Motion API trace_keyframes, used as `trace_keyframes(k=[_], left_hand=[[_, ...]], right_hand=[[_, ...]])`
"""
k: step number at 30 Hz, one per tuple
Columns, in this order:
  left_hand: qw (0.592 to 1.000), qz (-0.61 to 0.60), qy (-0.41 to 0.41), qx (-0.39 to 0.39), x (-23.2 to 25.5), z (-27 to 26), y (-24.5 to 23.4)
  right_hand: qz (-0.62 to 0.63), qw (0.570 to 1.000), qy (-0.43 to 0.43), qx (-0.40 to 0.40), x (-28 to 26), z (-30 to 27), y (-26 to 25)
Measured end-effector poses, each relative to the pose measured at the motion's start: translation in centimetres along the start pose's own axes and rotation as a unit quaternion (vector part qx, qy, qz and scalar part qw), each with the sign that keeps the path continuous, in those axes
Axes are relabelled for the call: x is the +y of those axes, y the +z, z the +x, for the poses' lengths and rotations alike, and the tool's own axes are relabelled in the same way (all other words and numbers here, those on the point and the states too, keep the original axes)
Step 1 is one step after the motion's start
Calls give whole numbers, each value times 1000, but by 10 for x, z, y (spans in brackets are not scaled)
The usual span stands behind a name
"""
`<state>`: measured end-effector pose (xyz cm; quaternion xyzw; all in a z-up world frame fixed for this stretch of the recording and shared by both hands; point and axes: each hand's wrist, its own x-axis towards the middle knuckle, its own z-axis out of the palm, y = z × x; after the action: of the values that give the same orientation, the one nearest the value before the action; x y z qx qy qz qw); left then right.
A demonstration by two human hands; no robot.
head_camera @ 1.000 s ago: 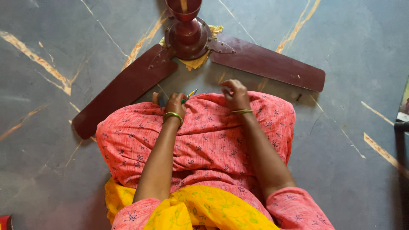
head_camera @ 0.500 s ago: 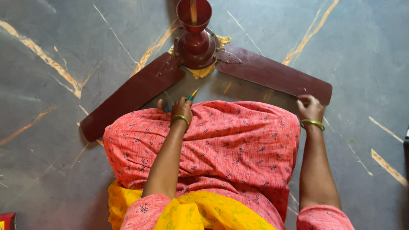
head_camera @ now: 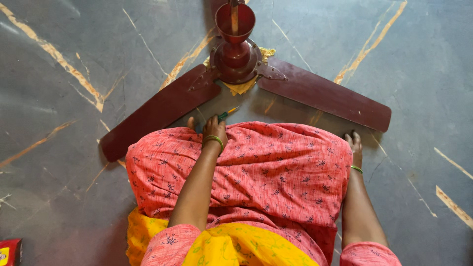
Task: The person sits on the floor and uses a screwdriver to adjust the central hub of a ceiling fan. They manipulate the internal wiring and components, then test the fan by spinning the blades manually.
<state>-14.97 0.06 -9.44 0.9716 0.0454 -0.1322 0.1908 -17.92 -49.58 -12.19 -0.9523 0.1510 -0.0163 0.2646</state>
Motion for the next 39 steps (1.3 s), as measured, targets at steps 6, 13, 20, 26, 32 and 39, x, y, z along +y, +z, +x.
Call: trace_keyframes(k=[6,13,20,26,32,39], left_hand=[[1000,11,-12,-20,-1,2,5],[997,5,30,-68,5,1,-3],[995,-15,98,-27,18,13,14],[981,-54,189,-3,40,20,24],[963,-61,261,-7,72,33,44],[963,16,250,-105,136,66,64]], right_hand=[[-118,985,-113,56,5,-14,0],[-96,986,-115,78,6,-18,4],[-72,985,-122,96,4,-18,16],[-44,984,-123,119,5,-22,21],[-20,983,-127,134,9,-32,25],[7,982,-134,136,13,-35,29]])
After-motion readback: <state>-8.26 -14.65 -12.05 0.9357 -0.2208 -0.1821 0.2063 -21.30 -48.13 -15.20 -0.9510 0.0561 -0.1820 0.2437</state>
